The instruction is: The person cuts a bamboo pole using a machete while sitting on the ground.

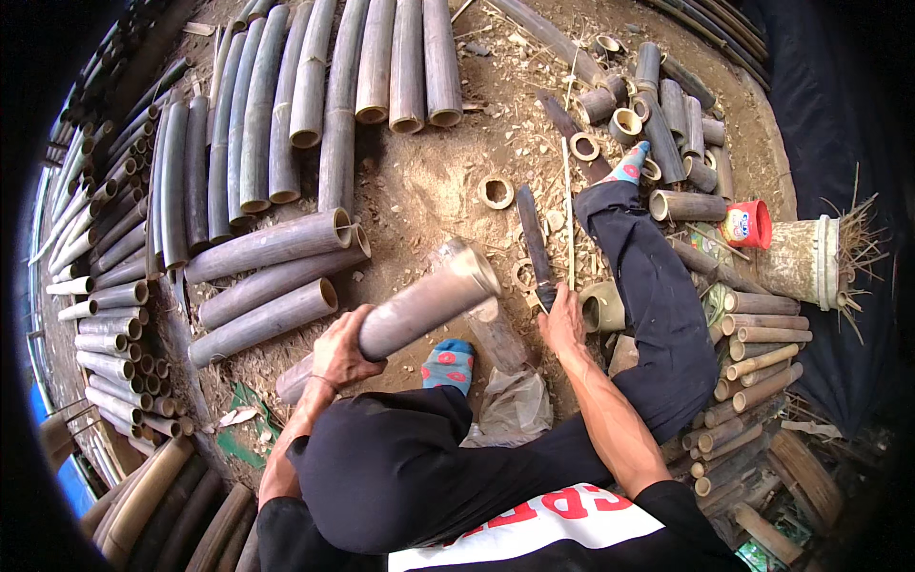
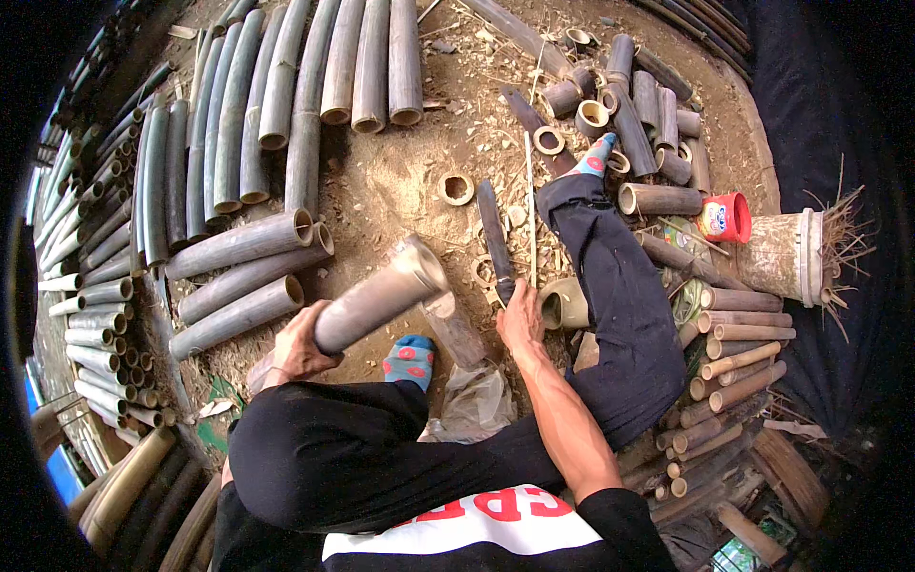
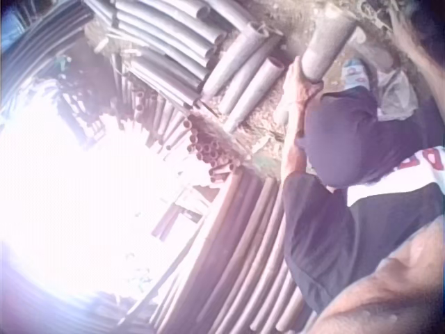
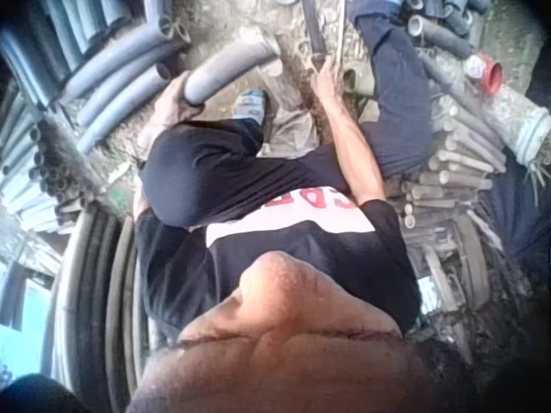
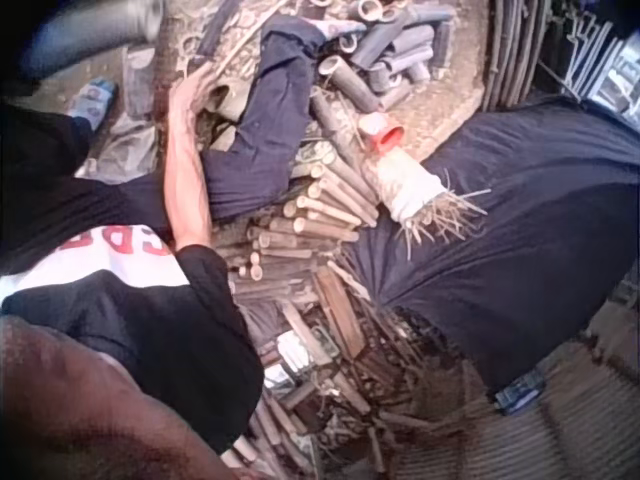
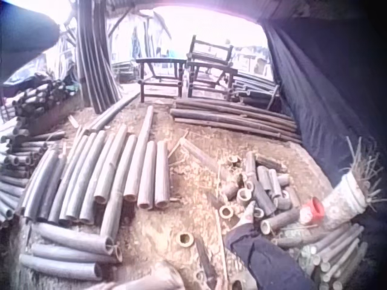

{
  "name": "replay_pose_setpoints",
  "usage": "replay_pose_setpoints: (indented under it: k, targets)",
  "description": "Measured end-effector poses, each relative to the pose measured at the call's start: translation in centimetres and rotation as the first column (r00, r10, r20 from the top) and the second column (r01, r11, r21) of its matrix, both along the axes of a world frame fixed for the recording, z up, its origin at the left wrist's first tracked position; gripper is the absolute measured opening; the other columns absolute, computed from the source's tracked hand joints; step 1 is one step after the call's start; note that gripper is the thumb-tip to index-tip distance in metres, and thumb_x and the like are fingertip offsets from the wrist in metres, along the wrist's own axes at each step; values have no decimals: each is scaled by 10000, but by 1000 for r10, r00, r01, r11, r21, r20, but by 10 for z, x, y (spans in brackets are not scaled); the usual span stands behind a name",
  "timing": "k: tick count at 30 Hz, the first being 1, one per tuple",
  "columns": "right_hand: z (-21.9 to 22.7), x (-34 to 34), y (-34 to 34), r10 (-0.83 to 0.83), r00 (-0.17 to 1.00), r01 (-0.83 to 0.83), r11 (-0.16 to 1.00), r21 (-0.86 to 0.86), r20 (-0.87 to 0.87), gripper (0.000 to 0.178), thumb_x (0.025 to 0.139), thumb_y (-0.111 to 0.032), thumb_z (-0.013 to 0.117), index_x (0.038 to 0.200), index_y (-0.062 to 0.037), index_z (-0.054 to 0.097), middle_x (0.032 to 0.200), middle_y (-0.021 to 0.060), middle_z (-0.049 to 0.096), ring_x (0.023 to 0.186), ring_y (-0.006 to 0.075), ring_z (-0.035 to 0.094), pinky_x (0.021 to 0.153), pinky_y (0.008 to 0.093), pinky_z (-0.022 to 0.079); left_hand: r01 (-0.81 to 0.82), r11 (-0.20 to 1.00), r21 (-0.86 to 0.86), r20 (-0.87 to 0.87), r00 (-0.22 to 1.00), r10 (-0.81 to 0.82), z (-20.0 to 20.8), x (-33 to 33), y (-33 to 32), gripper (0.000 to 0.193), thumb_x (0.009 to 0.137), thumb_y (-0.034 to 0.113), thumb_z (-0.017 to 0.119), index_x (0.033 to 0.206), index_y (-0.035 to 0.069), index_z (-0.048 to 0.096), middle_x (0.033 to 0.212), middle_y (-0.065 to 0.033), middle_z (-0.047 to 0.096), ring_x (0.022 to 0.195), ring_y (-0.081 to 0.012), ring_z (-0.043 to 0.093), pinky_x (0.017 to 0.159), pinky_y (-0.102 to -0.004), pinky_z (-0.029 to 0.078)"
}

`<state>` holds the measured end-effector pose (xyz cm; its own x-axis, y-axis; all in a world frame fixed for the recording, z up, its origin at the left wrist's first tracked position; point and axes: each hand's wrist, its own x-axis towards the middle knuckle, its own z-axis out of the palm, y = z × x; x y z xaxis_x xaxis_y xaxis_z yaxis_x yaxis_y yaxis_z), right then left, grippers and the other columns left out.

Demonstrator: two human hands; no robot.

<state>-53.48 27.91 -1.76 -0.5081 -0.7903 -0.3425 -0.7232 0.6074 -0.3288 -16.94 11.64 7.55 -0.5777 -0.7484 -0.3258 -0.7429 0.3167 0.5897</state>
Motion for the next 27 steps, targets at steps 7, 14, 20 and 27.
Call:
replay_pose_setpoints:
  k: [7, 14, 20, 27]
  targets:
    - [23, 0, -26, -242, 944, 227, 970, 91, 225, 662, 806, -113, 598, 1411, -25, 345, 1057, 230, 600, 958, 390, 634, 834, 474, 509, 118, 989, 85, 269, 953, -137, -72, 20, 27, 963, 504, 259, 880, 1373, 173, 474, 1157, -140, 587, 1140, -362, 574, 978, -474, 454]
    - [104, -3, -19, 48, 962, 20, 969, -248, 267, 430, 898, -228, 612, 1228, 8, 470, 963, 192, 585, 827, 352, 593, 801, 456, 477, 72, 979, -191, 116, 992, -50, -71, -20, 42, 883, 539, 264, 848, 1333, 150, 480, 1156, -131, 582, 1137, -343, 567, 985, -465, 445]
    - [114, -12, -15, 38, 885, -99, 989, 109, 464, 504, 875, -221, 644, 1276, 21, 460, 1072, 207, 582, 984, 314, 583, 896, 403, 464, 184, 981, 57, 181, 965, -192, -65, -27, 20, 876, 553, 294, 846, 1340, 140, 495, 1131, -135, 609, 1116, -346, 597, 927, -469, 485]
    - [109, 12, -19, 235, 930, -177, 960, -216, 283, 568, 953, -344, 640, 1322, 44, 450, 1126, 244, 559, 1028, 369, 578, 908, 445, 462, 132, 980, 150, 189, 969, -160, -64, -38, 16, 849, 532, 353, 854, 1284, 118, 538, 1105, -143, 633, 1086, -355, 619, 926, -452, 496]
